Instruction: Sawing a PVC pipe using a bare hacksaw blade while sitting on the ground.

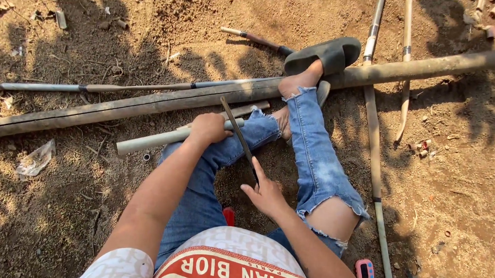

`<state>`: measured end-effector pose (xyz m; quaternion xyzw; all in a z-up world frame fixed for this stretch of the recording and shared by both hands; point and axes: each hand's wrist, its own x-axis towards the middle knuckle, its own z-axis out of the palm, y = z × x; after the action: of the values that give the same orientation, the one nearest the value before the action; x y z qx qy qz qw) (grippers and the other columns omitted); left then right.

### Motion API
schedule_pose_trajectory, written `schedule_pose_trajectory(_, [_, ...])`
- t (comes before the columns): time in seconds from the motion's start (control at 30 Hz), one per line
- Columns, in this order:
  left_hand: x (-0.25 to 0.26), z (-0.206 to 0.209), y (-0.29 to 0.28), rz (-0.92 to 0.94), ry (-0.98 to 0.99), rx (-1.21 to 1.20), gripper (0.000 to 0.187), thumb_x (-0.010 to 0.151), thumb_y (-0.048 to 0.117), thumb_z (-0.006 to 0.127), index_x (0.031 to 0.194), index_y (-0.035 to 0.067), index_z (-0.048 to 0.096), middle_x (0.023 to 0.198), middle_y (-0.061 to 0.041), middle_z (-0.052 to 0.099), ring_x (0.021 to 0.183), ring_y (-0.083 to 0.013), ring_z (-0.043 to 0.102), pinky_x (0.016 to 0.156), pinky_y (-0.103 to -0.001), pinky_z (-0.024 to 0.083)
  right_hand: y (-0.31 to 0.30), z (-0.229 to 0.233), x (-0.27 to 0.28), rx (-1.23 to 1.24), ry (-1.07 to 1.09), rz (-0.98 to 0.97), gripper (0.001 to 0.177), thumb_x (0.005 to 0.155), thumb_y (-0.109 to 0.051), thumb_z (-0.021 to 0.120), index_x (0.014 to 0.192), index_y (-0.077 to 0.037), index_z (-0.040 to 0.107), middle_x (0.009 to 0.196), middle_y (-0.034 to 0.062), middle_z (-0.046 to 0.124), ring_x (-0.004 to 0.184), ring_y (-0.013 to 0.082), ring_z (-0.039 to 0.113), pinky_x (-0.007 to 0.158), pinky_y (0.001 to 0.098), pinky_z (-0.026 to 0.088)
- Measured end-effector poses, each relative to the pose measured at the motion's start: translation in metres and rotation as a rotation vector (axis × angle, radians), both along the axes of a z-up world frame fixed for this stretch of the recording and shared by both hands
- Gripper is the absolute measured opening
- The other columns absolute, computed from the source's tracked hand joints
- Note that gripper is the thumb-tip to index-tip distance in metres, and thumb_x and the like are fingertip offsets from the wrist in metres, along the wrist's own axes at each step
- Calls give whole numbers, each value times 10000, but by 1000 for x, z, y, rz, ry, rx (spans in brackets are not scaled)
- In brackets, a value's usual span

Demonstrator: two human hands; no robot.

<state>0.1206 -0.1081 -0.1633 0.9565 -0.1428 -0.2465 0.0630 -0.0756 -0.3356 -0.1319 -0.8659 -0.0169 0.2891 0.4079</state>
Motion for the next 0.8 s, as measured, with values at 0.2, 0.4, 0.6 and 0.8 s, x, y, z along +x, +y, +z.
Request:
schedule_pose_trajectory(0.2, [0, -6, 1, 9, -27, -24, 583, 908, 551, 726, 1139, 20, 795, 1031, -192, 805, 1042, -386, 785, 898, -516, 636, -7, -2, -11, -34, 3, 13, 907, 1041, -373, 644, 1748, -172, 111, 778, 140, 720, 732, 284, 735, 648, 383, 566])
schedule_pose_trajectory(0.4, [-6, -5, -3, -8, -100, -44, 493, 907, 489, 748, 1084, 32, 807, 997, -182, 805, 1014, -383, 790, 888, -506, 637, 15, 14, 35, -67, -45, 64, 923, 1027, -369, 668, 1745, -166, 126, 782, 145, 720, 745, 315, 742, 660, 424, 572])
schedule_pose_trajectory(0.6, [-2, -15, 1, -13, -91, -37, 507, 885, 508, 738, 1081, 45, 808, 1012, -183, 812, 1028, -377, 792, 891, -509, 636, -1, 17, 2, -50, -4, 43, 890, 1049, -327, 642, 1746, -176, 111, 702, 89, 688, 626, 211, 665, 634, 329, 527])
schedule_pose_trajectory(0.8, [-8, -49, -1, 26, -227, -48, 428, 849, 508, 824, 971, 99, 788, 963, -109, 799, 900, -363, 753, 799, -485, 589, 5, 4, -3, -265, -104, 89, 1016, 976, -390, 691, 1740, -175, 56, 670, 105, 710, 613, 280, 703, 580, 393, 547])
